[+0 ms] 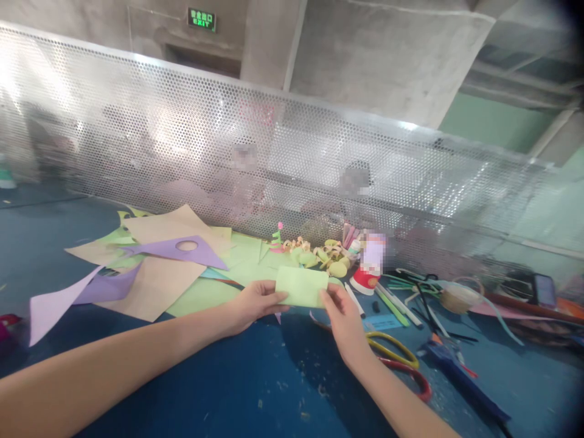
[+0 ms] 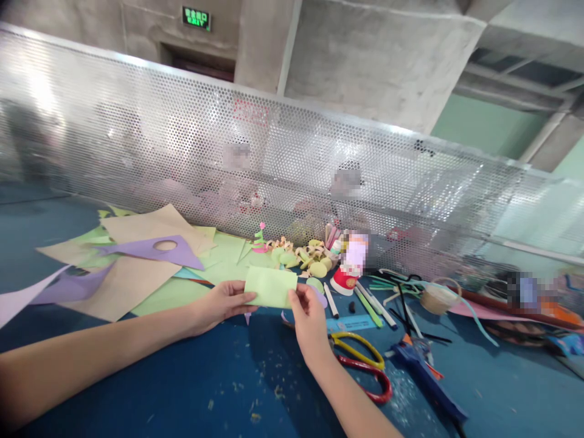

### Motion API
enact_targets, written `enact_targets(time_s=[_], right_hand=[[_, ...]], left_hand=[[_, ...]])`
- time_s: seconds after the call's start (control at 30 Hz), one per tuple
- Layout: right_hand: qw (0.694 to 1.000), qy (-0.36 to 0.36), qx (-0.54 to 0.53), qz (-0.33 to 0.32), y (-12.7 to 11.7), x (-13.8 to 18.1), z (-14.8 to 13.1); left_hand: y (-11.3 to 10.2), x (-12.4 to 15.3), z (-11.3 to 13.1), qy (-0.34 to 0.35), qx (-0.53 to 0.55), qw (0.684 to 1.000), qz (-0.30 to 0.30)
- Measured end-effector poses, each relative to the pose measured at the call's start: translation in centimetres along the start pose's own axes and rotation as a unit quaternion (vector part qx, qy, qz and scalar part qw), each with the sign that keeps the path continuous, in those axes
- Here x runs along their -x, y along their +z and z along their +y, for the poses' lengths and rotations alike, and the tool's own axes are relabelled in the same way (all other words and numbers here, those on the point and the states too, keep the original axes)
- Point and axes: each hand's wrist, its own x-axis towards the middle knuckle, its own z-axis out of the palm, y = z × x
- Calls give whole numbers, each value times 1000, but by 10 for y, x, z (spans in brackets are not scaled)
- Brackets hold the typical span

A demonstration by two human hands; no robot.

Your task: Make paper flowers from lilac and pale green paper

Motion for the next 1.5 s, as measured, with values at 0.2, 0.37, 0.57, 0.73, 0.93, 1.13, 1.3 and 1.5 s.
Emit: enact_targets(time_s=[0.2, 0.37, 0.57, 0.73, 0.93, 1.13, 1.3, 1.5], right_hand=[[1000, -1, 12, 5, 0, 0, 2], [1000, 4, -29, 3, 1, 1, -6], [1000, -3, -25, 6, 0, 1, -7], [1000, -6, -8, 4, -2, 1, -2], [1000, -9, 1, 5, -3, 0, -1], [1000, -7, 15, 14, -3, 0, 1], [999, -11, 33, 19, -3, -1, 5], [999, -17, 37, 25, -3, -1, 8]], left_hand=[[0, 0, 0, -5, 3, 1000, 12], [0, 0, -1, -8, 3, 1000, 15], [3, 1, 0, -12, -21, 1000, 5], [4, 1, 0, -10, -25, 1000, 5], [3, 2, 1, -10, -29, 1000, 6], [3, 2, 1, -11, -36, 999, 0], [3, 2, 0, -9, -34, 999, 0], [3, 2, 1, -13, -34, 999, 5]])
